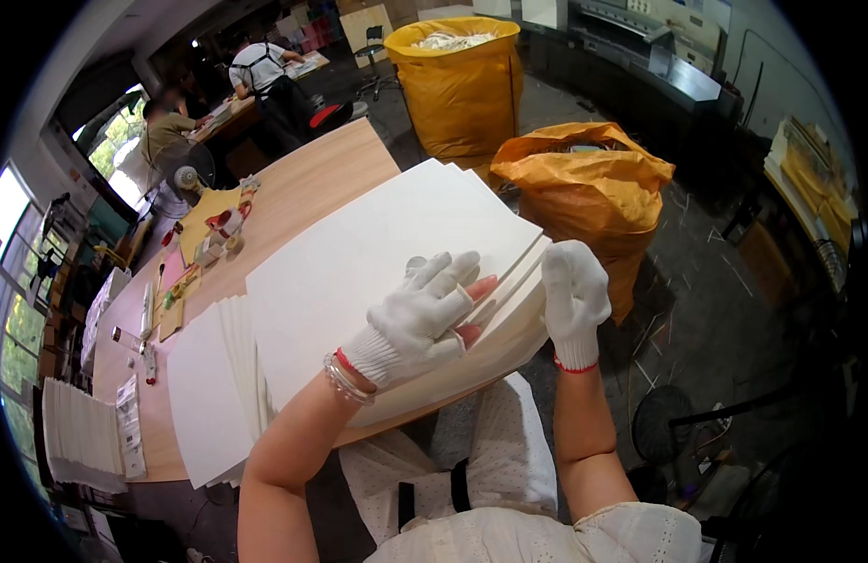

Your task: The person, wearing white gloves, repeatedly picks up stacks of white paper from a table and places them onto a growing pile. The action involves lifting, aligning, and setting down the paper sheets in a repetitive manner within a workshop environment.

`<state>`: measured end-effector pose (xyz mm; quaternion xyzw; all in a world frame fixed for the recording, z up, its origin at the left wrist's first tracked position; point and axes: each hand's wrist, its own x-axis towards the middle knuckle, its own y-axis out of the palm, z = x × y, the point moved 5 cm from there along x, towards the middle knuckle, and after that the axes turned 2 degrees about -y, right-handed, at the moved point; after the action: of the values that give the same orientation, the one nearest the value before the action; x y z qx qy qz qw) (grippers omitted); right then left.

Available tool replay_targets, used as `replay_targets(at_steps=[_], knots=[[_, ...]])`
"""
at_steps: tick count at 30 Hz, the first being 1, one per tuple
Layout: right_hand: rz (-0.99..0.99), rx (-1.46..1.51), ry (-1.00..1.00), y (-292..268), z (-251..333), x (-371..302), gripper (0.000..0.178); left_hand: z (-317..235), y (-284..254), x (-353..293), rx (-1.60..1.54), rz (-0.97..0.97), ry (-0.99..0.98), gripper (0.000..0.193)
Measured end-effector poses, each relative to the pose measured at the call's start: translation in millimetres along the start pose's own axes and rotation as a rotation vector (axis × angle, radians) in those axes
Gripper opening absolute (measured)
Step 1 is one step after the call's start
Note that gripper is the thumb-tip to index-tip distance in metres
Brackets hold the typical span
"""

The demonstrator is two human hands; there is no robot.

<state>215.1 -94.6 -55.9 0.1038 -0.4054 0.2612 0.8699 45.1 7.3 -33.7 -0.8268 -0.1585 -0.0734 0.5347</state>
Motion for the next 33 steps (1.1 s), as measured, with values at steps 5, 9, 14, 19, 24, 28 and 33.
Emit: replay_targets(at_steps=[5, 9, 14, 19, 24, 28, 33], knots=[[0.061, -0.017, 0.126, -10.3, -14.2, -7.8, 0.032, -4.0, 8.9, 0.4, 0.318, 0.028, 0.021, 0.052], [-0.051, -0.133, -0.030, -21.0, -23.6, -22.4, 0.021, 3.8, 26.2, 0.6, 0.443, 0.061, 0.132, 0.050], [0.353, -0.391, 0.304, -31.3, -24.3, -26.7, 0.031, 26.0, 16.4, 6.8, -0.210, 0.072, -0.470, 0.072], [0.477, -0.524, -0.087, -24.7, -7.4, -9.9, 0.031, 21.7, 8.7, 12.0, -0.534, 0.021, -0.529, 0.075], [0.225, -0.505, -0.544, -4.4, 31.0, 11.6, 0.015, 24.0, 14.0, 10.0, -0.671, -0.017, -0.315, 0.049], [0.295, -0.286, -0.309, 23.8, 28.6, 32.8, 0.020, 8.9, -6.0, 3.4, -0.157, -0.121, -0.034, 0.035], [0.114, -0.214, -0.256, 11.3, 18.4, 20.9, 0.011, 5.5, -10.6, 4.5, -0.172, -0.056, -0.125, 0.021]])
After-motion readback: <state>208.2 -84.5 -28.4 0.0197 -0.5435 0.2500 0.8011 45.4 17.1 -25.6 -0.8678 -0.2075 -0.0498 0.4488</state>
